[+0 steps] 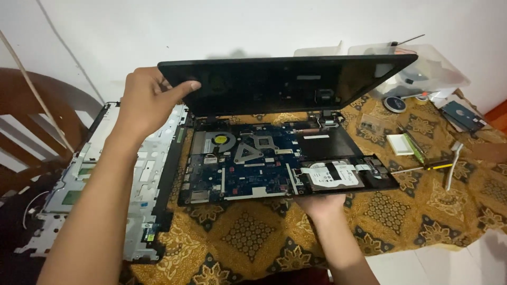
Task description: Assembling a laptop by inserting the optical drive, connecting internal ribbon cables, and fitting the top case.
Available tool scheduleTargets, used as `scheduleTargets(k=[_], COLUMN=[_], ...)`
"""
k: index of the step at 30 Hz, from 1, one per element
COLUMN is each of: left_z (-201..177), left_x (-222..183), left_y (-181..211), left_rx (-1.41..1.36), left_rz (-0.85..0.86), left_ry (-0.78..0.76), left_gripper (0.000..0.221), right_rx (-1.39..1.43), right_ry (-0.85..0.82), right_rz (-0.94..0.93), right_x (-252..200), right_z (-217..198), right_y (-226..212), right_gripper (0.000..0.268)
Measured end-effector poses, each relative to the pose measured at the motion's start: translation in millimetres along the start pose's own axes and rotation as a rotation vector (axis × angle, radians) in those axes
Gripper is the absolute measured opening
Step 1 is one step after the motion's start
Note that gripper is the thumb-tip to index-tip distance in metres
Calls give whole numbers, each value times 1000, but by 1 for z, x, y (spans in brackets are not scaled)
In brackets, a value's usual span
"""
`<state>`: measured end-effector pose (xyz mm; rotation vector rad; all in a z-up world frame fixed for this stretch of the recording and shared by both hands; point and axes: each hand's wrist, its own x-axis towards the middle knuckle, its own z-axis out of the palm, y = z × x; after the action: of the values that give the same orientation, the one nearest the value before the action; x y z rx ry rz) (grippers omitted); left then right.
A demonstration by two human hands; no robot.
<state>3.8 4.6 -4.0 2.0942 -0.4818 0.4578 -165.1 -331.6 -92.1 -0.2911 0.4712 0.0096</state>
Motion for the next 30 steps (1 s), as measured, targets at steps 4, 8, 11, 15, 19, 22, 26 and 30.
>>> scheduleTargets(k=[4, 8, 11, 15, 19, 22, 26, 30], left_z=[2, 0, -4, -5, -10, -9, -6, -7], left_x=[-1, -4, -12, -26, -41, -50, -62, -67], left_y=[-1, 1, 11, 29, 83, 83, 77, 69], left_rx=[-11, -4, 9, 33, 176, 169, 148, 121], left_rz=[13, -12, -21, -16, -206, -12, -60, -2], left_ry=[-1, 9, 1, -10, -108, -119, -113, -137], left_gripper=[16, 16, 16, 17, 31, 28, 23, 39], right_rx=[9, 14, 16, -45, -14, -289, -749, -1146], right_ry=[-6, -23, -39, 99, 183, -221, 147, 420], right_rz=[-17, -36, -54, -146, -62, -71, -230, -75], right_x=[-1, -4, -7, -47, -61, -77, -94, -103], right_z=[3, 9, 11, 16, -39, -55, -17, 37], right_y=[-3, -6, -8, -32, -83, -106, -106, -94], right_gripper=[66, 67, 68, 61, 93, 67, 51, 76])
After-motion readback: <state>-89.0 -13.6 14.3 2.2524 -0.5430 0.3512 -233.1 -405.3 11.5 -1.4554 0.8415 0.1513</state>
